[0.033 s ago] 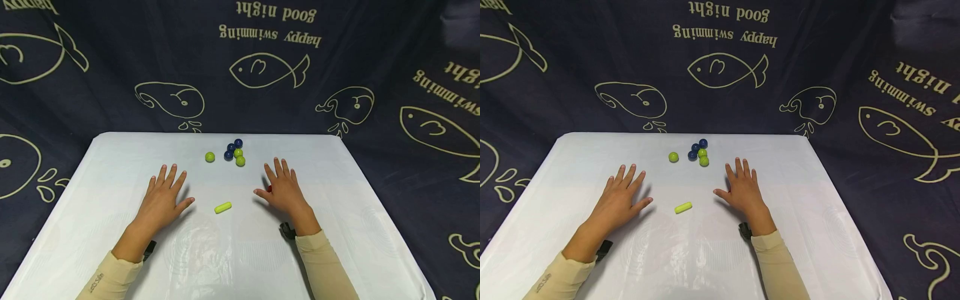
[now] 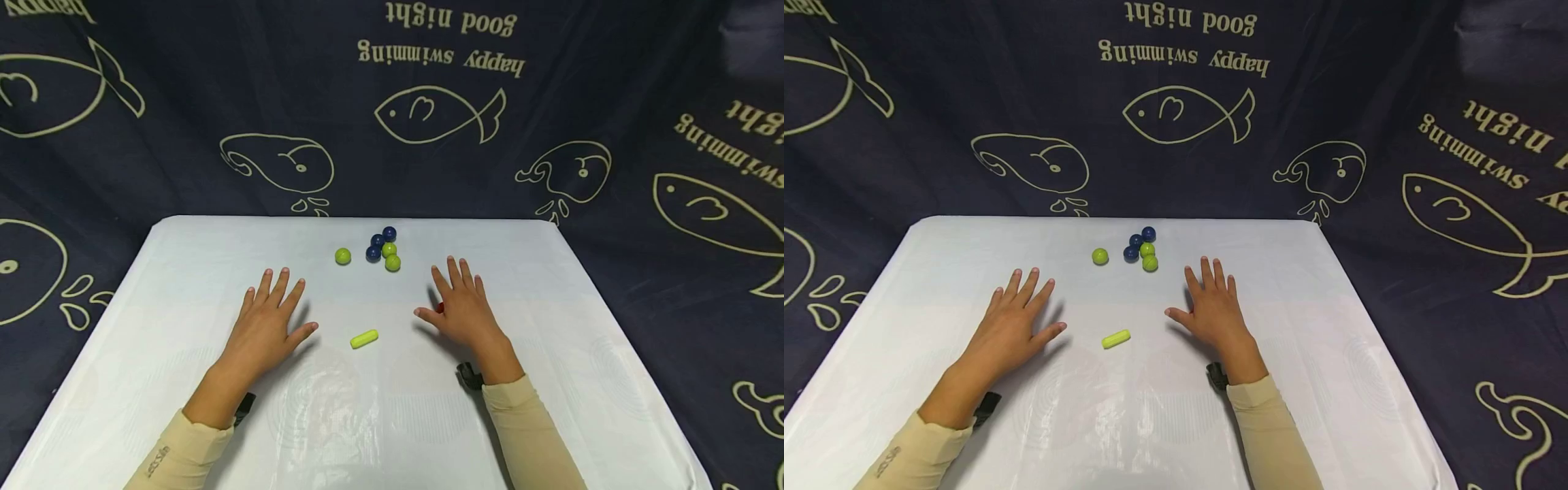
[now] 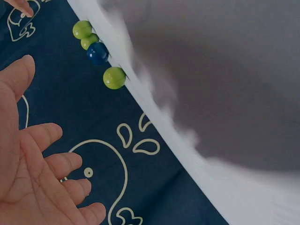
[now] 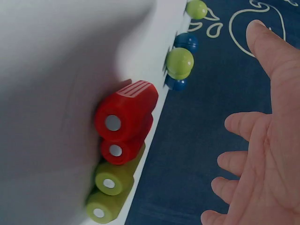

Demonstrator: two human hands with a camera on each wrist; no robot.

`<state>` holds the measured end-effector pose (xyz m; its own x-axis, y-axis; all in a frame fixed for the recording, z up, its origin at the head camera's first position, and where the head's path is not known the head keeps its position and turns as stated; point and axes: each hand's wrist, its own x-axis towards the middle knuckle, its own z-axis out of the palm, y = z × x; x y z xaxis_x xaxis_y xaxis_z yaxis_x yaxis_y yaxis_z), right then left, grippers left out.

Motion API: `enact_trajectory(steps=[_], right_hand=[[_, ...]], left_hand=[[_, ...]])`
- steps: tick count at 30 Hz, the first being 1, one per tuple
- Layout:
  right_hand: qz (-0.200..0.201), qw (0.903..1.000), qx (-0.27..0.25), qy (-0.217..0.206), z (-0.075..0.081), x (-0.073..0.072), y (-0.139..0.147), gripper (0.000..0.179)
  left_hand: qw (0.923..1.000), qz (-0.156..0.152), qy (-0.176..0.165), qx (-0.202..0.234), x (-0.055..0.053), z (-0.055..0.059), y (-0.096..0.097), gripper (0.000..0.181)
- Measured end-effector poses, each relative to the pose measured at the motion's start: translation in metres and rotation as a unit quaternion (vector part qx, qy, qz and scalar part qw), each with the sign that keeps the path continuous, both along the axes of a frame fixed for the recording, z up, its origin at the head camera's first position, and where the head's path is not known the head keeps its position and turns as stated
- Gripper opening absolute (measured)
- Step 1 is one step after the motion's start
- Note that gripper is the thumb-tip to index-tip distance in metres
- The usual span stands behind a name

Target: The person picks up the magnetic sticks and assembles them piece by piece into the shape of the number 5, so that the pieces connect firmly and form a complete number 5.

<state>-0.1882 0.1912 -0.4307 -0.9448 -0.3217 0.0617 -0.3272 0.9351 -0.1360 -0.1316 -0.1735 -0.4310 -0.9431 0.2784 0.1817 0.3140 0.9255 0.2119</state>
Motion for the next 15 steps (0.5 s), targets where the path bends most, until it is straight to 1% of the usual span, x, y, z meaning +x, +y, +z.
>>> enact_trajectory(steps=[5,9,12,15], right_hand=[[0.003,1.0,-0.003,0.003,0.003,-0.002,-0.002,0.093],[0.017,0.9995,-0.027,0.005,0.003,-0.007,-0.004,0.09],[0.031,0.9976,-0.062,-0.002,-0.001,-0.014,-0.006,0.085],[0.042,0.9924,-0.114,-0.018,-0.004,-0.024,-0.009,0.078]], left_hand=[[1.0,-0.001,-0.005,0.002,0.001,0.001,0.001,0.082],[0.9998,-0.008,-0.011,0.013,0.001,0.001,0.006,0.082],[0.998,-0.022,-0.027,0.052,0.001,0.0,0.012,0.081],[0.9911,-0.039,-0.055,0.115,0.0,-0.002,0.02,0.081]])
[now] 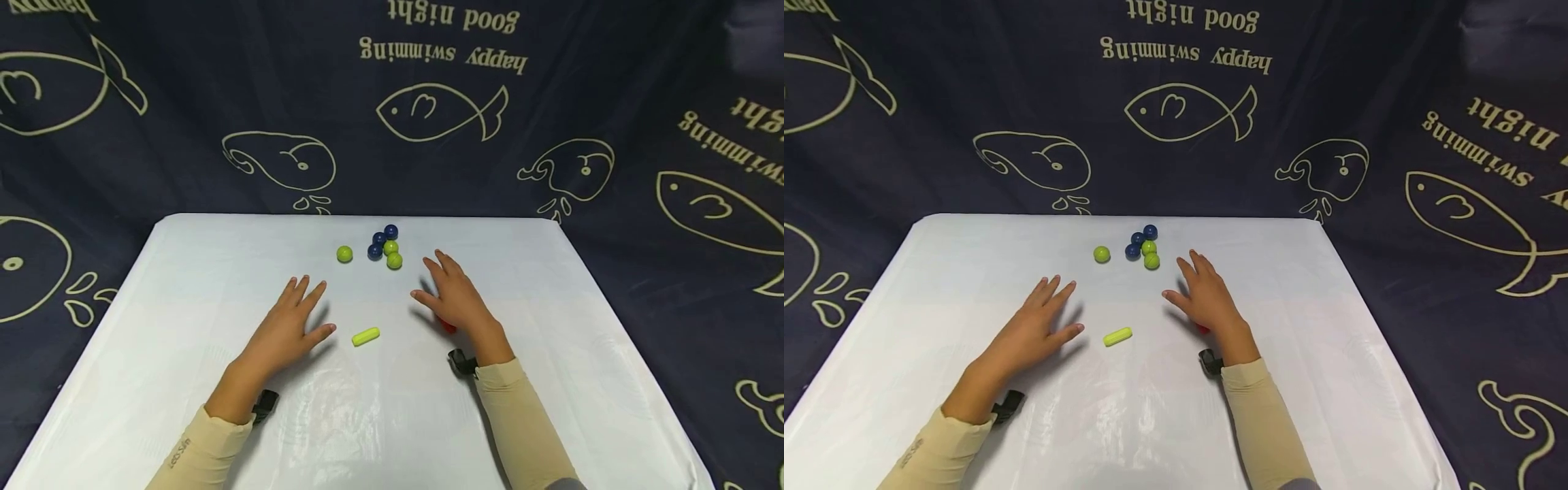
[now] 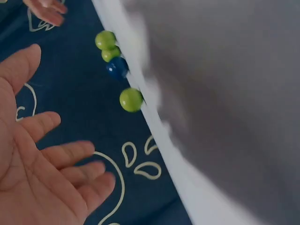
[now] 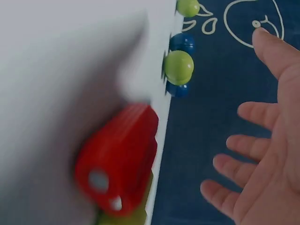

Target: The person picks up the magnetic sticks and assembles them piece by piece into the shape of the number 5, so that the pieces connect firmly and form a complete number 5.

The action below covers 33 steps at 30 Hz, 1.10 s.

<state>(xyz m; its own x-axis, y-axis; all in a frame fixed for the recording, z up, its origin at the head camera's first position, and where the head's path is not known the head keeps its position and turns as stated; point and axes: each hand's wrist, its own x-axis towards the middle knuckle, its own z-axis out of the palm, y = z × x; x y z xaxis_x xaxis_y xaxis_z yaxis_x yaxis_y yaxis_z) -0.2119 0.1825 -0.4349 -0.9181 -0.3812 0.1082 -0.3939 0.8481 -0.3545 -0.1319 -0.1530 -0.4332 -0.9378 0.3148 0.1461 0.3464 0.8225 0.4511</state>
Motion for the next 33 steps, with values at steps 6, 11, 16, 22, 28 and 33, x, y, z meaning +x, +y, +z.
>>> enact_trajectory(steps=[6,11,16,22,28,33], right_hand=[[0.008,0.9889,-0.14,-0.048,-0.001,-0.022,-0.014,0.068],[0.0,0.9762,-0.206,-0.07,-0.003,-0.041,-0.03,0.058],[-0.026,0.9684,-0.231,-0.089,-0.011,-0.056,-0.043,0.048],[-0.05,0.9694,-0.222,-0.093,-0.018,-0.063,-0.056,0.044],[-0.059,0.9798,-0.17,-0.087,-0.025,-0.066,-0.064,0.043],[-0.068,0.983,-0.15,-0.08,-0.03,-0.067,-0.066,0.04]], left_hand=[[0.9902,-0.047,-0.069,0.112,-0.004,-0.008,0.015,0.078],[0.9784,-0.058,-0.122,0.157,-0.005,-0.016,0.021,0.073],[0.9754,-0.057,-0.148,0.154,-0.008,-0.022,0.031,0.061],[0.9824,-0.072,-0.137,0.104,-0.015,-0.028,0.041,0.041],[0.9848,-0.061,-0.13,0.097,-0.016,-0.031,0.048,0.036],[0.9875,-0.047,-0.109,0.104,-0.012,-0.033,0.055,0.026]])
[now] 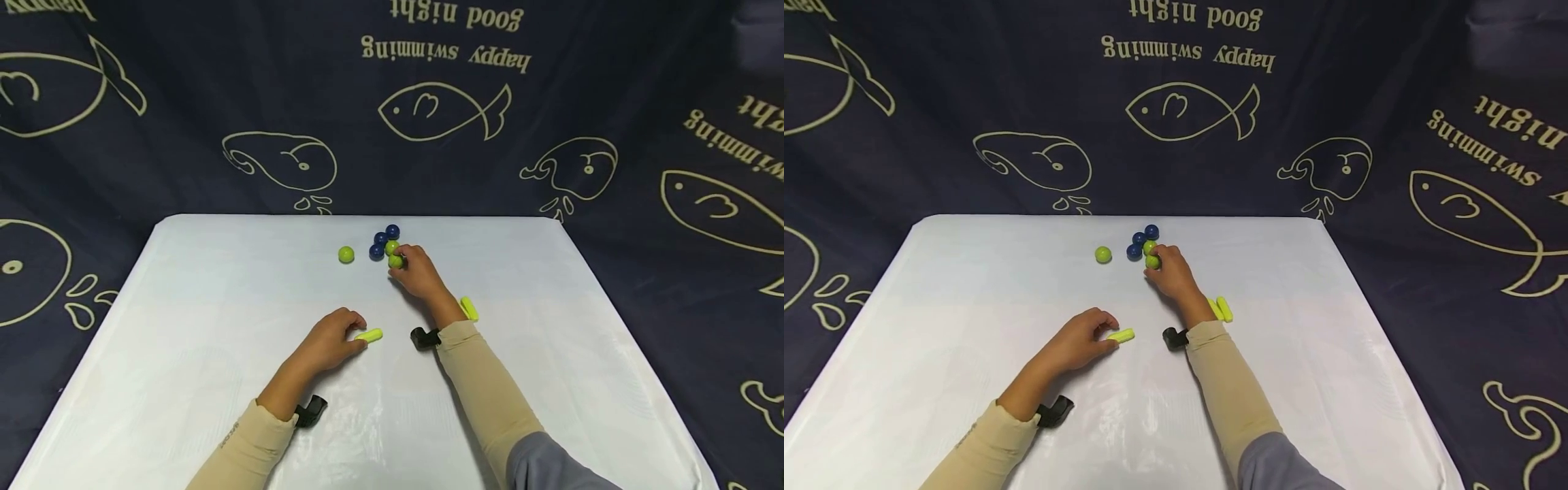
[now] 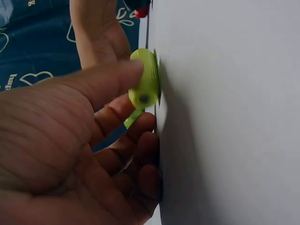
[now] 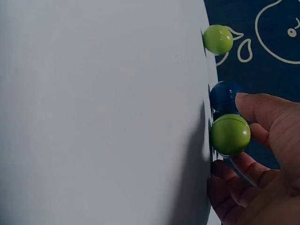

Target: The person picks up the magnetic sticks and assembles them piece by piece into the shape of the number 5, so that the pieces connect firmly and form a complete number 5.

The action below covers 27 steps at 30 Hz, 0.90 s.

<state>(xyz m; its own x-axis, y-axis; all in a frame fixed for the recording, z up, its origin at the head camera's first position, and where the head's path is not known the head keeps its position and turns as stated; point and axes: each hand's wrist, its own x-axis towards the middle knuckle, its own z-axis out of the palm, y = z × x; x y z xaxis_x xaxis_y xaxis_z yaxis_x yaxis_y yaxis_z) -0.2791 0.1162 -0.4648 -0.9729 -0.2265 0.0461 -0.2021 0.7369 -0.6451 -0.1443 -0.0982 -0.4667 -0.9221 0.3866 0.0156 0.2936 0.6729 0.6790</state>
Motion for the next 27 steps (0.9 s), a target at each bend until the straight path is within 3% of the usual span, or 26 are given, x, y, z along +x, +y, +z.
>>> enact_trajectory(steps=[4,11,19,27], right_hand=[[0.01,0.9999,-0.001,0.004,-0.001,0.001,0.0,0.036],[0.013,0.9998,-0.011,-0.004,-0.002,0.007,0.003,0.028],[0.014,0.9952,-0.091,-0.033,0.0,0.036,0.013,0.026],[0.021,0.9923,-0.114,-0.045,0.005,0.061,0.022,0.026]], left_hand=[[0.9998,0.017,0.009,0.003,0.002,-0.002,0.003,0.017],[0.9996,0.017,0.023,0.0,0.002,-0.003,0.004,0.014],[0.9995,0.028,0.006,0.014,0.001,-0.003,0.004,0.016],[0.9985,0.035,-0.004,0.043,0.001,-0.001,0.003,0.017]])
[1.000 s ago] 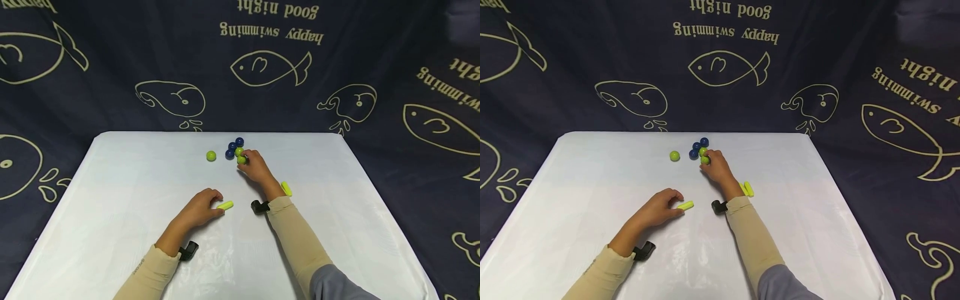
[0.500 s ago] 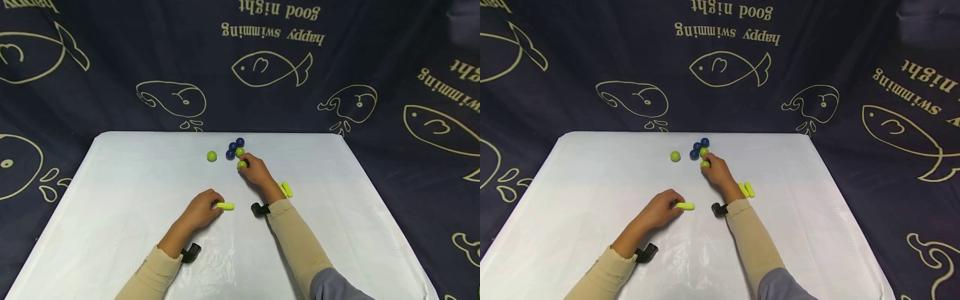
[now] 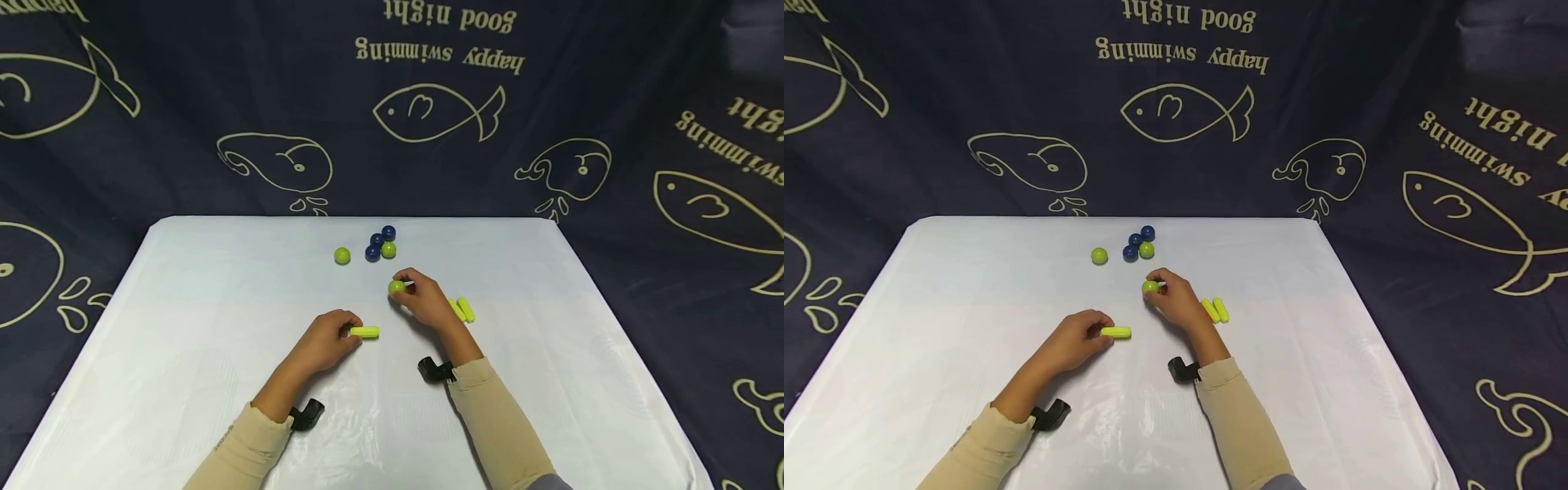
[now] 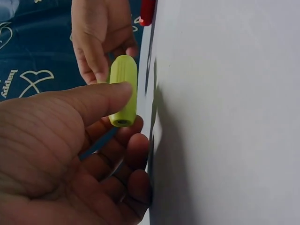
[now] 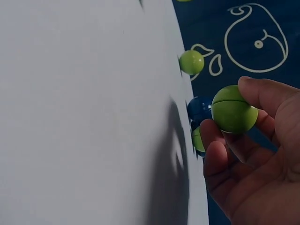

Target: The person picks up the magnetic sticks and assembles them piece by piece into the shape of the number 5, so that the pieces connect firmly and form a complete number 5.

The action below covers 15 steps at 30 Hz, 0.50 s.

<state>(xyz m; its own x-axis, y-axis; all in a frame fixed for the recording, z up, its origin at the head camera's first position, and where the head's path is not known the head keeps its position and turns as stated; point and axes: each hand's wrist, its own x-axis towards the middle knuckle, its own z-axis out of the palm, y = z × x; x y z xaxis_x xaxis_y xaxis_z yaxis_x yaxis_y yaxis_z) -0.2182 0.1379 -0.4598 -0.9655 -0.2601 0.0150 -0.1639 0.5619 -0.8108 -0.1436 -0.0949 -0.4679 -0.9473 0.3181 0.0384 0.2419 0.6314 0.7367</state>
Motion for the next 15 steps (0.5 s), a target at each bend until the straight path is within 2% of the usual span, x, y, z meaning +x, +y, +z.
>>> enact_trajectory(steps=[9,15], right_hand=[[0.02,0.9993,-0.023,-0.019,0.001,0.025,0.009,0.034],[0.044,0.9981,-0.017,-0.039,-0.006,0.037,0.012,0.028]], left_hand=[[0.9994,0.013,-0.009,0.031,0.0,0.002,0.0,0.018],[0.9987,0.02,-0.002,0.047,-0.001,0.0,0.001,0.018]])
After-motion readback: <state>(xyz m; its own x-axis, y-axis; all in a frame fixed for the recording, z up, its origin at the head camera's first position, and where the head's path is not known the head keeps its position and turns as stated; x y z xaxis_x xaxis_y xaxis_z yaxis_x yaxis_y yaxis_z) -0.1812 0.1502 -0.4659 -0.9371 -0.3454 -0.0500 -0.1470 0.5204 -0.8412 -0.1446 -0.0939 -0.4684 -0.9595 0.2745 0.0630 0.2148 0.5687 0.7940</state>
